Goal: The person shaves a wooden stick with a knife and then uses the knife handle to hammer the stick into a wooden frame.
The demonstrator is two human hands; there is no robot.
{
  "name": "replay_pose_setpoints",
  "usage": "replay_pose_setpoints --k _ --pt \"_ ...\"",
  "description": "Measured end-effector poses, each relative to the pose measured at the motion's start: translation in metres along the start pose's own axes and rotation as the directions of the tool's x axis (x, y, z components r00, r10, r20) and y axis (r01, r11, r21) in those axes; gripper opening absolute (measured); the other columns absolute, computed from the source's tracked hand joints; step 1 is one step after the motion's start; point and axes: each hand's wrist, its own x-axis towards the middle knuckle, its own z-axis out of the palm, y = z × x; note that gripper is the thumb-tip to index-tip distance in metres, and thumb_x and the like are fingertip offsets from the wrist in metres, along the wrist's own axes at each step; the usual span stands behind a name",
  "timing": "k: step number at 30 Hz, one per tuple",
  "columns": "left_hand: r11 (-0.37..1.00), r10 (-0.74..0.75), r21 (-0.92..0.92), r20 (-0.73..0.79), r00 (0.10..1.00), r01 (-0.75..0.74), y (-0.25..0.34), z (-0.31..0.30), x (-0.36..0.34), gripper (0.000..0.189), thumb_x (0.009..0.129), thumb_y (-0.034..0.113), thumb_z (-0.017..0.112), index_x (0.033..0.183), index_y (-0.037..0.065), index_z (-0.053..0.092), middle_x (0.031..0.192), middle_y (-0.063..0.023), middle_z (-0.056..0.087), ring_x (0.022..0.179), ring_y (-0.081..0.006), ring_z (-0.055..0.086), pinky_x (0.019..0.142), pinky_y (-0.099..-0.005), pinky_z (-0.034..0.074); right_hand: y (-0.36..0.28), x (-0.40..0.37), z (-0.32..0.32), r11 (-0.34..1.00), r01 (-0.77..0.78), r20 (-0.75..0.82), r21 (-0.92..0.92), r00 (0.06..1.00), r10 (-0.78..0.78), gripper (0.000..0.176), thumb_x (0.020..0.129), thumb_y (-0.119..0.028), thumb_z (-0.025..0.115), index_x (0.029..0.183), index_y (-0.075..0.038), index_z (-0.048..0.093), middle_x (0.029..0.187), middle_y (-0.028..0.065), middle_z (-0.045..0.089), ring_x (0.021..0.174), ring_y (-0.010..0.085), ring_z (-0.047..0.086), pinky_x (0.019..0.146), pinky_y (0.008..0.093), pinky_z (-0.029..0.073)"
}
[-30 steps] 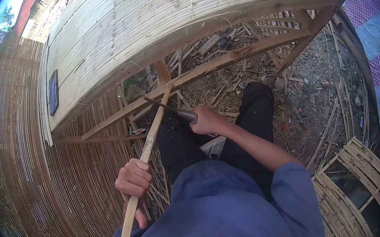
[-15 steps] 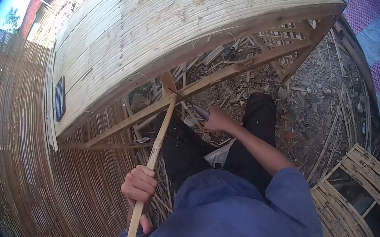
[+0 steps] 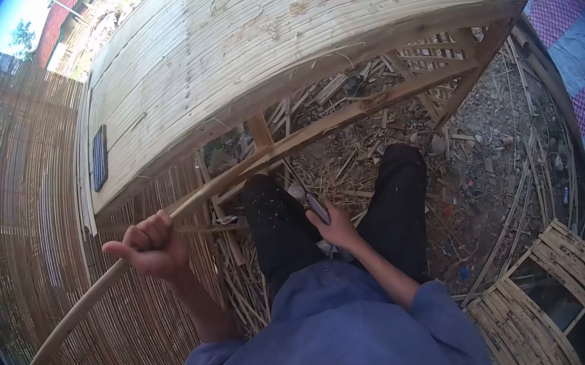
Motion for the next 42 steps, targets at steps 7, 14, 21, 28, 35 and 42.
replay_pose_setpoints --k 7,14,21,28,35,42 --pt "0.974 -0.103 0.172 -0.232 0.967 0.145 0.005 -0.003 0.031 0.072 0.079 0.083 0.022 0.064 0.013 0.031 0.052 0.0029 0.023 0.048 -0.0107 0.021 0.048 -0.0255 0.024 0.025 -0.010 0.000 0.945 -0.192 0.090 0.267 0.981 0.174 0.036 0.095 -0.037 0.054 0.109 -0.004 0.049 0.054 0.0007 0.047 0.038 0.0084 0.046 0.037 0.0252 0.038" --pt "0.992 -0.123 0.008 -0.155 0.980 0.126 0.006 0.010 0.040 0.095 0.060 0.098 0.021 0.082 0.008 0.038 0.064 -0.0034 0.035 0.056 -0.0160 0.035 0.057 -0.0307 0.032 0.037 0.007 -0.002 0.864 -0.305 0.125 0.400 0.952 0.278 0.034 0.095 -0.041 0.052 0.091 -0.008 0.044 0.053 0.0007 0.045 0.037 0.0088 0.044 0.034 0.0250 0.036" --pt "0.974 0.096 0.206 -0.004 0.995 -0.093 0.020 0.008 0.058 0.062 0.091 0.067 0.030 0.079 0.008 0.045 0.062 -0.0038 0.039 0.048 -0.0170 0.041 0.046 -0.0277 0.034 0.043 0.010 0.000 0.851 -0.342 0.115 0.398 0.939 0.324 0.033 0.094 -0.040 0.055 0.098 -0.008 0.049 0.053 0.0013 0.046 0.038 0.0098 0.046 0.034 0.0261 0.037" --pt "0.986 0.132 0.119 -0.143 0.981 -0.116 0.029 0.019 0.088 0.059 0.089 0.068 0.028 0.071 0.012 0.036 0.054 0.0025 0.030 0.039 -0.0072 0.026 0.036 -0.0228 0.025 0.046 0.012 0.003 0.876 -0.315 0.105 0.366 0.949 0.297 0.035 0.093 -0.041 0.056 0.092 -0.006 0.051 0.052 0.0015 0.047 0.038 0.0103 0.047 0.035 0.0269 0.038" --pt "0.992 0.110 0.076 -0.196 0.974 -0.097 0.046 0.011 0.098 0.066 0.080 0.078 0.029 0.070 0.012 0.034 0.052 0.0031 0.027 0.038 -0.0040 0.020 0.030 -0.0207 0.019 0.049 0.014 0.006 0.888 -0.311 0.099 0.340 0.950 0.296 0.036 0.095 -0.040 0.052 0.089 -0.004 0.047 0.054 0.0023 0.047 0.037 0.0099 0.046 0.033 0.0268 0.037" --pt "0.962 0.131 0.266 -0.231 0.964 -0.067 0.060 0.009 0.099 0.073 0.075 0.084 0.025 0.067 0.012 0.035 0.052 0.0031 0.029 0.038 -0.0040 0.022 0.030 -0.0200 0.019 0.040 0.014 0.006 0.892 -0.354 0.125 0.280 0.935 0.332 0.036 0.095 -0.040 0.052 0.093 -0.004 0.048 0.054 0.0021 0.047 0.038 0.0099 0.047 0.035 0.0265 0.038"
